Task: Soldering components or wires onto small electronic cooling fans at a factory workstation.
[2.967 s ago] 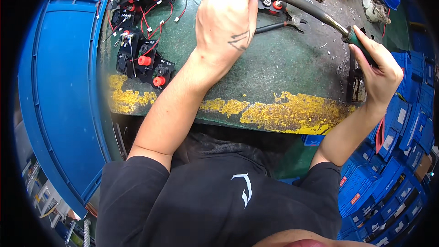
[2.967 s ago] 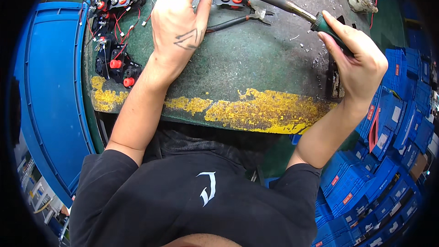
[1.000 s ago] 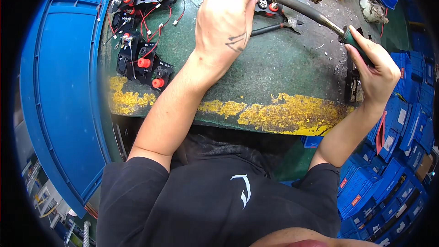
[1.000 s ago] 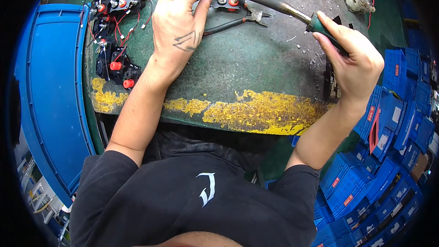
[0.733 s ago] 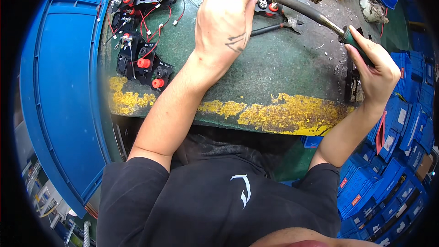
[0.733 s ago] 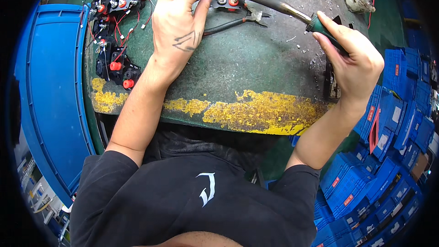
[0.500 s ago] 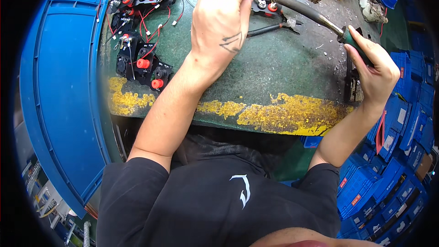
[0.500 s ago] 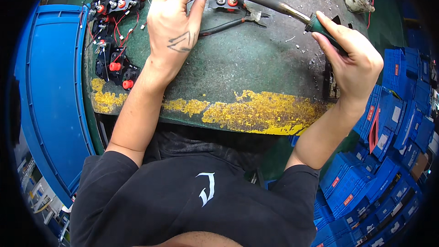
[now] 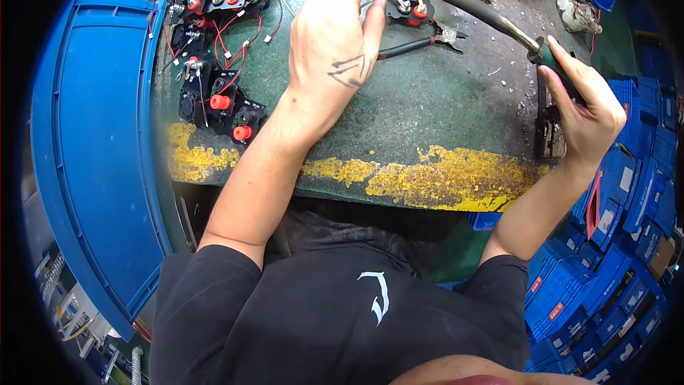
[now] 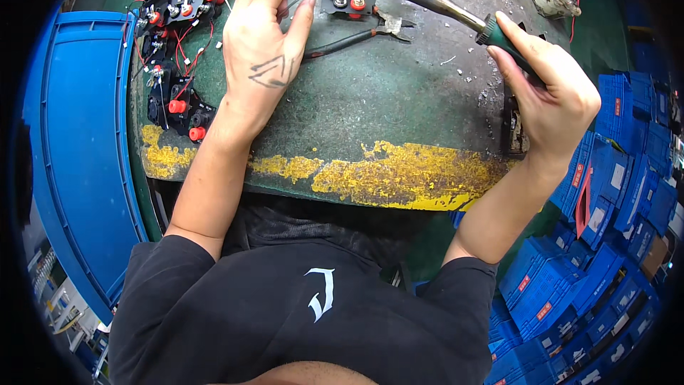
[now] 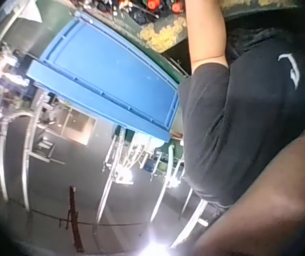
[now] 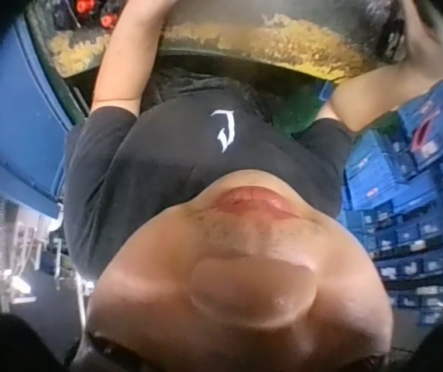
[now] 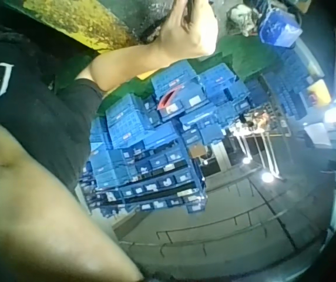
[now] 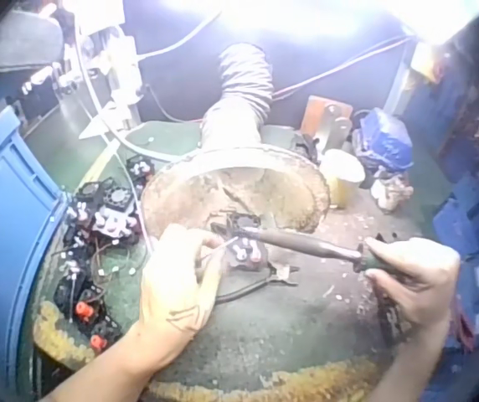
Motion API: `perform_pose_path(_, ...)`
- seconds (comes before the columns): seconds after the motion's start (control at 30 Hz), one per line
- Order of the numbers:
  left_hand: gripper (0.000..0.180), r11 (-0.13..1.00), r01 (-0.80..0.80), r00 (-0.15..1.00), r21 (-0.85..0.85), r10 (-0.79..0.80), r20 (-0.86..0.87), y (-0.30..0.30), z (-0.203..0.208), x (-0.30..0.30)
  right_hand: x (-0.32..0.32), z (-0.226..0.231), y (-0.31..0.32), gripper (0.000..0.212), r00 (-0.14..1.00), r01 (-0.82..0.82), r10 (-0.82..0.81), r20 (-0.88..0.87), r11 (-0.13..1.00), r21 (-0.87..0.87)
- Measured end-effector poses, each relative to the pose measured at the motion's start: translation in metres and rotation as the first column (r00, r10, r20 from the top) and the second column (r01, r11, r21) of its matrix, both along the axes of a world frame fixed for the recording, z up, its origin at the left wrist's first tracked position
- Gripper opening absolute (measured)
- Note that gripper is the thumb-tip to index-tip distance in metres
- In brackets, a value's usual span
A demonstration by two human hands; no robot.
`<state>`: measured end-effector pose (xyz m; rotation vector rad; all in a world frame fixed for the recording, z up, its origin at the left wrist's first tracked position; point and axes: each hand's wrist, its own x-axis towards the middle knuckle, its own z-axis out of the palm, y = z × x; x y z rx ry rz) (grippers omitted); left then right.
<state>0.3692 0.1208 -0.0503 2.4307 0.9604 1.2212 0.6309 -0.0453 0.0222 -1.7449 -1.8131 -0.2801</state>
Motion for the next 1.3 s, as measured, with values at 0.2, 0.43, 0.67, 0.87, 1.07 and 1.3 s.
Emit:
perform_pose_path(0.2, 0.013, 0.991, -0.019, 0.992, -0.136, 0.003, -0.122, -0.004, -0.002, -0.005, 0.002, -0.004, 0.002, 0.038, 0.999, 0.025, -0.026, 0.032, 0.999, 0.035)
perform_pose_path(0.43, 0.032, 0.97, -0.081, 0.971, -0.23, 0.024, -0.239, -0.005, -0.005, 0.002, 0.008, -0.014, 0.004, 0.035, 0.998, 0.052, -0.055, 0.04, 0.995, 0.08)
perform_pose_path(0.67, 0.036, 0.945, -0.098, 0.965, -0.312, 0.014, -0.26, -0.002, -0.005, 0.006, 0.009, -0.017, 0.005, 0.034, 0.985, 0.122, -0.131, 0.109, 0.989, 0.08)
perform_pose_path(0.87, 0.037, 0.923, -0.055, 0.984, -0.381, -0.014, -0.176, 0.004, -0.006, 0.001, 0.009, -0.018, 0.005, 0.034, 0.987, 0.122, -0.13, 0.09, 0.988, 0.095)
perform_pose_path(1.07, 0.034, 0.907, -0.006, 0.984, -0.42, -0.07, -0.166, -0.007, 0.009, -0.015, 0.019, -0.023, 0.004, 0.033, 0.992, 0.113, -0.118, 0.034, 0.987, 0.113)
perform_pose_path(1.3, 0.024, 0.988, 0.073, 0.955, -0.139, -0.11, -0.275, -0.029, 0.048, -0.047, 0.02, -0.023, 0.002, 0.036, 0.995, 0.092, -0.097, 0.033, 0.985, 0.145)
